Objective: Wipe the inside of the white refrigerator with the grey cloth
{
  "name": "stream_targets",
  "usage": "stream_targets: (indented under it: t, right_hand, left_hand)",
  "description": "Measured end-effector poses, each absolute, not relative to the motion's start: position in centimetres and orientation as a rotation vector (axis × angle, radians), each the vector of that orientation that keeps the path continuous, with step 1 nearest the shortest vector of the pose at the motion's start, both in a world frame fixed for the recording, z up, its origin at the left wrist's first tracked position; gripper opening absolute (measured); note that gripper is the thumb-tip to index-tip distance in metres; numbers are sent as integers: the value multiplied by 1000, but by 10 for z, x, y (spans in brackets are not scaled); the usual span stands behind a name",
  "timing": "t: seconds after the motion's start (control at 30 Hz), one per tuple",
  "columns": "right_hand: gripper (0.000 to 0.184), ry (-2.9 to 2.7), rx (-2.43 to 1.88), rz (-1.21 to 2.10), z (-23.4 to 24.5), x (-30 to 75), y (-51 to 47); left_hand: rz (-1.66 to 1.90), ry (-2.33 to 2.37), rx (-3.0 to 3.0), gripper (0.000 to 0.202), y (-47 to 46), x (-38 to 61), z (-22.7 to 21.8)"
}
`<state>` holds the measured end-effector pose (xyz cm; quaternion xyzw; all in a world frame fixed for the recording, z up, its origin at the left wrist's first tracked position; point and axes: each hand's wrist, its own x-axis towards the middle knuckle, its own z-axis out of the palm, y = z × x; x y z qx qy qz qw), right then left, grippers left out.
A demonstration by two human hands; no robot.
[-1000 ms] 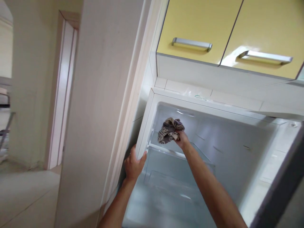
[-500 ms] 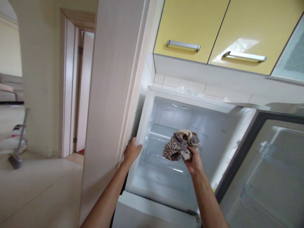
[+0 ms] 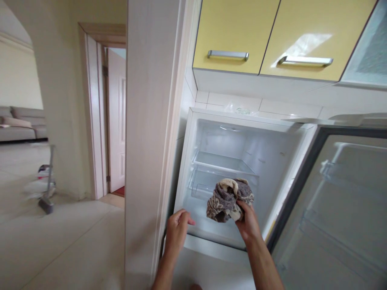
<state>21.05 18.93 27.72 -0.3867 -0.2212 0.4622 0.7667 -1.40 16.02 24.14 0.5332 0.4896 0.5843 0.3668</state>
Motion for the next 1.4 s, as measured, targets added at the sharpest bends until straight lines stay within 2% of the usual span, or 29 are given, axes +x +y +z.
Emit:
stream_targets:
  t: [0.2,0.33,0.47,0.63,0.73,0.83,0.97,1.07,1.23,1.4]
  right_hand:
    - [56,-497,-890,887,273,201,157]
    - [68,-563,-886,802,273,187,133]
    - [69,-671,-893,723,266,187,106]
    - [80,-842,-994,554,250,201,67]
    - [90,-993,-1049,553,239,200,45]
    - [101,-1123,-1005,644,229,194,29]
    - [111,-1195,-860,890,222,191,15]
    - [114,-1246,-840,944,222,196,7]
    - [104,-1345,-805,989,230,207,-11]
    - [88,-1307,-891,964,235,239,-45]
  left_hand:
    - [1481,1056,1304,66,111,0,245]
    - [1459,929,1328,61,93,10,244]
    - [1395,796,1363,65,90,31,238]
    - [1315,590,1362,96,82,67,237]
    - [1273,533,1290,101,76,84,238]
    - [1296,491,1158,95,74,94,237]
    - [1280,506,1046,69,70,102,236]
    - [1304,572,957,65,65,108,232]
    - [1411,648,849,71,59,112,216]
    - [1485,754,764,67,59,97,200]
